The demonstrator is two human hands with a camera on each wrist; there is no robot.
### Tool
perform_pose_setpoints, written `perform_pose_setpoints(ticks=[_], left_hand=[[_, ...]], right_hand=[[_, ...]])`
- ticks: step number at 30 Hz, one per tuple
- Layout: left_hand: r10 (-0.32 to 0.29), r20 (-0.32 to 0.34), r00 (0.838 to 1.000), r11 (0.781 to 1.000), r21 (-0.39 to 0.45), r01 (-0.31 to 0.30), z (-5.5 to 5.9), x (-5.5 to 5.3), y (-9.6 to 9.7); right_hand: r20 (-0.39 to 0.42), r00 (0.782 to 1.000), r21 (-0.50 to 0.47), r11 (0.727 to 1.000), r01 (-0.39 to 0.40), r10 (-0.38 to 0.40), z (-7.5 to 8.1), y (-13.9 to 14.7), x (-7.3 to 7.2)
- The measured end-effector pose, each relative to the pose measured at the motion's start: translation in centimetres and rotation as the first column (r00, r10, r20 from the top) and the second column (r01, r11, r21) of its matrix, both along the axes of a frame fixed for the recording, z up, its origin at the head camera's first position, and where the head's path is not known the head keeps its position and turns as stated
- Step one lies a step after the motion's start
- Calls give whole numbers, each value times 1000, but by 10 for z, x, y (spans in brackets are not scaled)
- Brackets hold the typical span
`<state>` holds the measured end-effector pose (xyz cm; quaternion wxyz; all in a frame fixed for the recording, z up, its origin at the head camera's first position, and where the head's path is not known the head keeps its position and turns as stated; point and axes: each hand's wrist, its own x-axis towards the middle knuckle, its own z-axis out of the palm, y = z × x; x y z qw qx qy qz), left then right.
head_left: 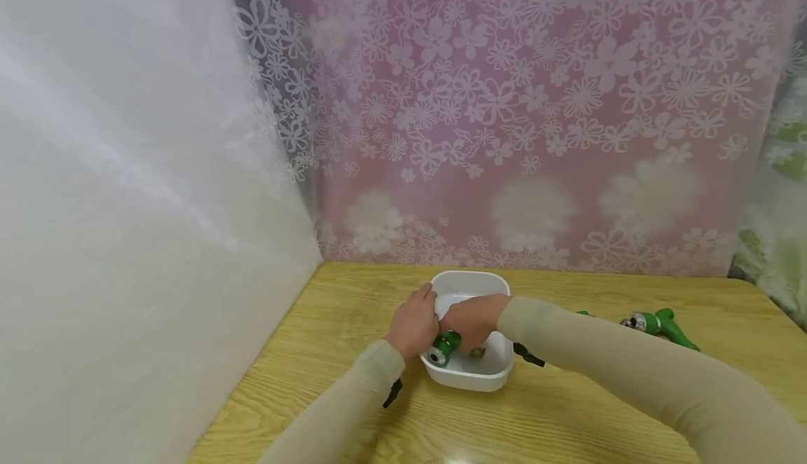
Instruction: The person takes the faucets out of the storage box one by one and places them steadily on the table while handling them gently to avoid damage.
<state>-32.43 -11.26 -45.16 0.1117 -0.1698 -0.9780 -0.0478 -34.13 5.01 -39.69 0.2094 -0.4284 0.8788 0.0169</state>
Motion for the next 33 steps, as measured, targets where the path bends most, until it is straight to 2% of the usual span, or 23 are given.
perform_pose_setpoints(ticks=[5, 11, 17, 21, 25, 33], left_hand=[[3, 7, 1000, 1000, 9, -3, -1, 0, 1], [-9, -10, 1000, 1000, 20, 9, -2, 0, 2], [-12, -3, 1000, 999, 39, 12, -2, 0, 1], [-15, -23, 1000, 1000, 24, 16, -4, 0, 1], [-12, -31, 999, 1000, 19, 12, -5, 0, 2], [-15, -20, 1000, 999, 28, 15, -1, 1, 1]], right_hand=[[8, 1000, 17, 1000, 13, -13, -5, -1, -3], [-24, 999, 45, 999, 23, -22, -8, -2, -4], [-24, 1000, 16, 1000, -15, 15, -7, -1, -2], [-30, 999, -7, 999, -33, 33, -7, 2, 1], [-41, 999, -8, 999, -33, 32, -3, 6, 4], [-48, 999, -50, 998, -24, 22, 12, 21, -2]])
